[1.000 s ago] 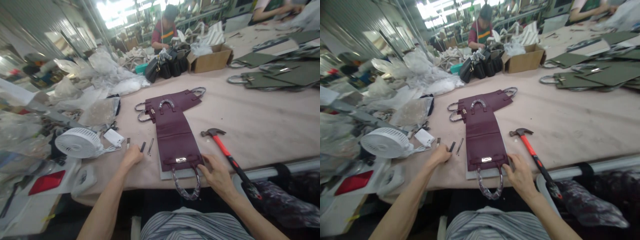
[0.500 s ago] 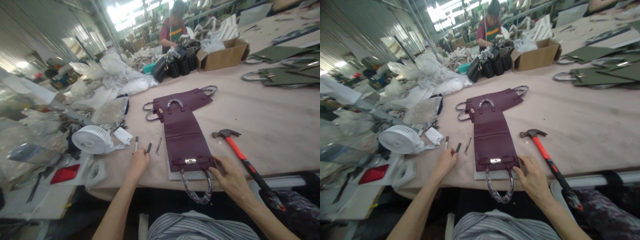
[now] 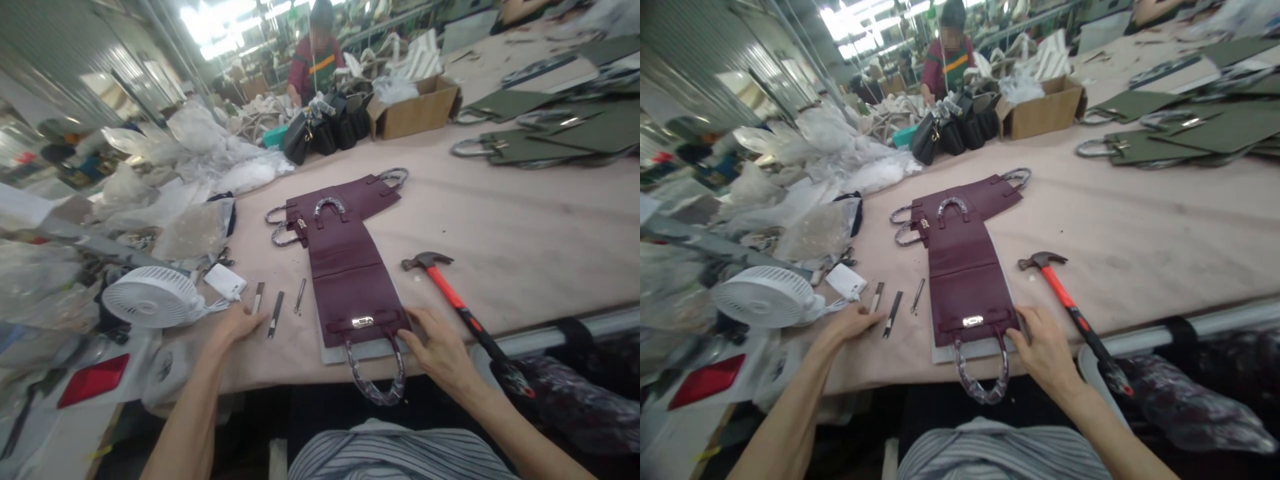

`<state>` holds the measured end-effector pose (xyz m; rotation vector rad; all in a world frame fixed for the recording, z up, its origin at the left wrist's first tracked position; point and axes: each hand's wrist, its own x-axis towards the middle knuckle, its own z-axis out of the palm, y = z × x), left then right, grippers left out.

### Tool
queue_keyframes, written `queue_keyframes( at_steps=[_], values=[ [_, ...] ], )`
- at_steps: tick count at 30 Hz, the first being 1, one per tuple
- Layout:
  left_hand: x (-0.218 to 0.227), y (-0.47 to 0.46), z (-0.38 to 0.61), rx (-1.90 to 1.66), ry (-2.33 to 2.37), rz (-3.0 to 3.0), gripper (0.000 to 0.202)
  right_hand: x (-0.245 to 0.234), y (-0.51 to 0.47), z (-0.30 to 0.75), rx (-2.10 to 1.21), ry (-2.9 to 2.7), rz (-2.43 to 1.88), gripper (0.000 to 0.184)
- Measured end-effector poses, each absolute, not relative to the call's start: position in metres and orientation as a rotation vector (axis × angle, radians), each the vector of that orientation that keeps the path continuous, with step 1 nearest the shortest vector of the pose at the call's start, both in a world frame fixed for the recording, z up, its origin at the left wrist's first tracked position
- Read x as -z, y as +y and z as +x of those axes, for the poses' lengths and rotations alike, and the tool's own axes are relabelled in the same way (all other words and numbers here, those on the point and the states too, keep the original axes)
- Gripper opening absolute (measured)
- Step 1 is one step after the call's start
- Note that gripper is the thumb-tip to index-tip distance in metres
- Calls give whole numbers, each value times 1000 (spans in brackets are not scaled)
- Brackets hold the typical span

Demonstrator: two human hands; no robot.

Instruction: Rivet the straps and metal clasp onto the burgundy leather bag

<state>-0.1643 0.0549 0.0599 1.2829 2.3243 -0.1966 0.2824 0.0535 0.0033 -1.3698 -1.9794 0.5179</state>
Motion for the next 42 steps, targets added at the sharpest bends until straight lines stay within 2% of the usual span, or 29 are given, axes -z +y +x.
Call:
queue_keyframes(
  at_steps=[7,12,15,18,22,25,29,42],
  values=[
    [-61,77,-157,135,2361,1196,28,-1,50,282,-500,-1965,-1378,31],
    [-68,73,-152,-54,2285,1082,24,-2,49,282,-503,-1972,-1362,31],
    [-75,61,-132,-587,2052,920,31,-8,44,282,-451,-2002,-1361,34],
    [-74,49,-80,-1213,1596,616,46,-12,39,283,-424,-2045,-1317,31],
    [-61,43,15,-1420,1253,577,39,-10,35,284,-402,-2065,-1283,27],
    [-50,49,69,-1377,1214,680,30,-8,36,285,-407,-2068,-1288,27],
    [-48,60,92,-1266,1289,869,21,-7,36,285,-402,-2056,-1285,27],
    [-50,65,94,-1142,1395,1094,20,-6,35,284,-385,-2024,-1244,30]
  ],
)
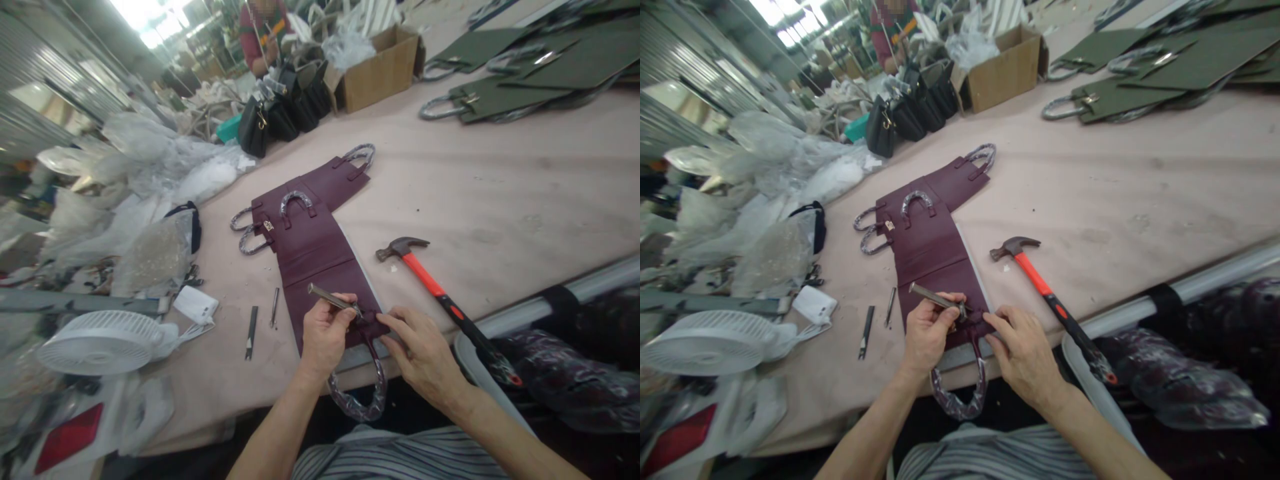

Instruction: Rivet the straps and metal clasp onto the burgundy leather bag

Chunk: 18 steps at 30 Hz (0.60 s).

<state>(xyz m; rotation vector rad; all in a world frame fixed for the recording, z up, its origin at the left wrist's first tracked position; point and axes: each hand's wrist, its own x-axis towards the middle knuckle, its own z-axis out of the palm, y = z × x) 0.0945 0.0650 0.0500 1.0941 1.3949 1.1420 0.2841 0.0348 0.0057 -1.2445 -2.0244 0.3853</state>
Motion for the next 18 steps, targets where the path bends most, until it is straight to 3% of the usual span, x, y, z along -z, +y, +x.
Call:
queue_keyframes(
  at_steps=[18],
  values=[
    [-50,66,96,-1172,1376,1603,15,-7,35,284,-410,-2037,-1237,33]
  ],
)
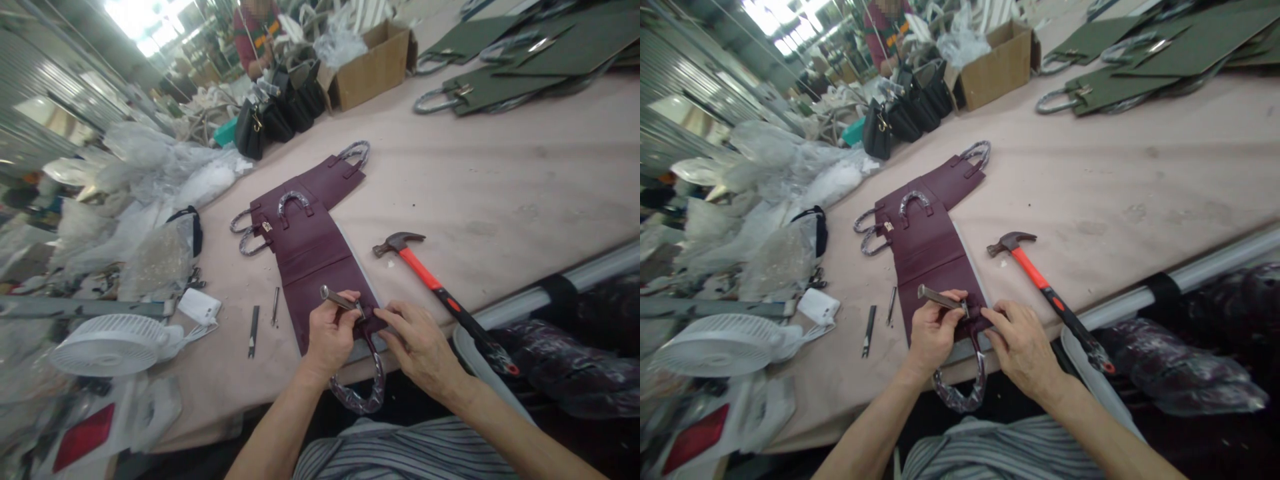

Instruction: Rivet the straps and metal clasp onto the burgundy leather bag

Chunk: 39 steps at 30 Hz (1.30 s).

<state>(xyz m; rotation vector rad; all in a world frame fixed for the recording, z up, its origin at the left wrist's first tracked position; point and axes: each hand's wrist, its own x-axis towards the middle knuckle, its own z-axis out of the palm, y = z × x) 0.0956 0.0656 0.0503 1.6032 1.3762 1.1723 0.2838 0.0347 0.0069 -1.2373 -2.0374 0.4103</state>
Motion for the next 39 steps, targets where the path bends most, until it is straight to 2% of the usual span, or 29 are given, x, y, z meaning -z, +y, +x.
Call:
queue_keyframes(
  at_steps=[6,13,17,24,29,34,37,39],
  values=[
    [-43,68,95,-1165,1444,1467,16,-11,20,297,-416,-2080,-1210,30],
    [-46,62,96,-1206,1422,1703,15,-31,29,305,-414,-2301,-1151,38],
    [-44,60,98,-1245,1403,1803,15,-39,40,303,-467,-2395,-1120,33],
    [-37,54,104,-1269,1391,1966,13,-32,31,310,-465,-2233,-1159,27],
    [-38,55,105,-1292,1406,1971,12,-27,26,330,-275,-2107,-1262,18],
    [-35,55,105,-1277,1365,1934,13,-17,36,358,-42,-2020,-1551,26],
    [-35,56,105,-1267,1358,1933,14,-16,44,365,-102,-2072,-1765,34],
    [-35,57,105,-1255,1350,1932,15,-22,52,363,-323,-2026,-1897,28]
  ],
)
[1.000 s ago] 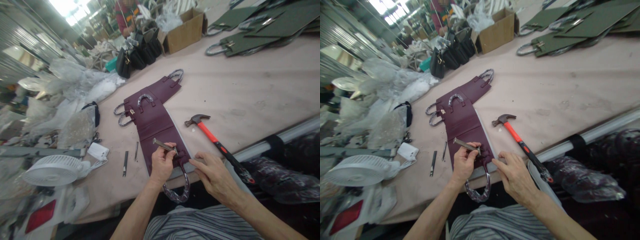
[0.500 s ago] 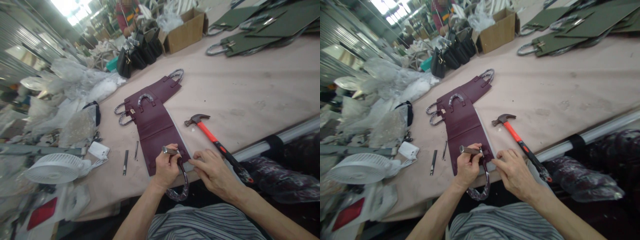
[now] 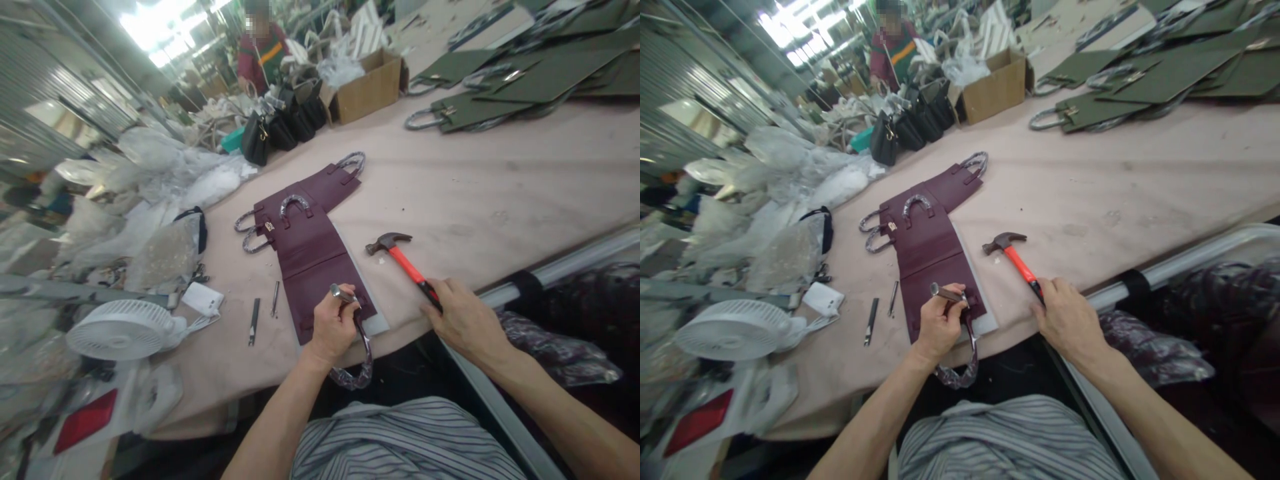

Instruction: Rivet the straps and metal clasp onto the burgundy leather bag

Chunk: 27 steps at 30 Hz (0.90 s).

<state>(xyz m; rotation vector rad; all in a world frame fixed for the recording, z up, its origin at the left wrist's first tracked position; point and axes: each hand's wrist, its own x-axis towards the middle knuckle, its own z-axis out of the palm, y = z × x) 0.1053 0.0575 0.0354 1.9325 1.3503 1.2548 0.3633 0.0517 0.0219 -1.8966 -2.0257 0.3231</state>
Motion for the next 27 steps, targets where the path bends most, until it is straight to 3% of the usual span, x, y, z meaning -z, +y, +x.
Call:
queue_keyframes(
  at_steps=[3,5,9,12,18,23,27],
  values=[
    [-37,60,105,-1210,1329,1939,17,-35,65,357,-861,-1677,-1989,14],
    [-37,63,105,-1165,1327,1954,18,-43,74,353,-1154,-1469,-1960,18],
    [-38,66,105,-1072,1328,1970,15,-53,84,345,-1632,-1220,-1809,10],
    [-36,67,104,-1064,1321,1960,15,-58,83,338,-1805,-1051,-1711,13],
    [-36,68,105,-1052,1315,1940,16,-99,72,335,-1579,-1023,-1693,17],
    [-37,68,106,-1066,1306,1941,17,-159,47,351,-936,-1578,-1525,33],
    [-37,69,106,-1046,1289,1959,14,-173,26,354,-559,-1835,-1629,46]
  ],
)
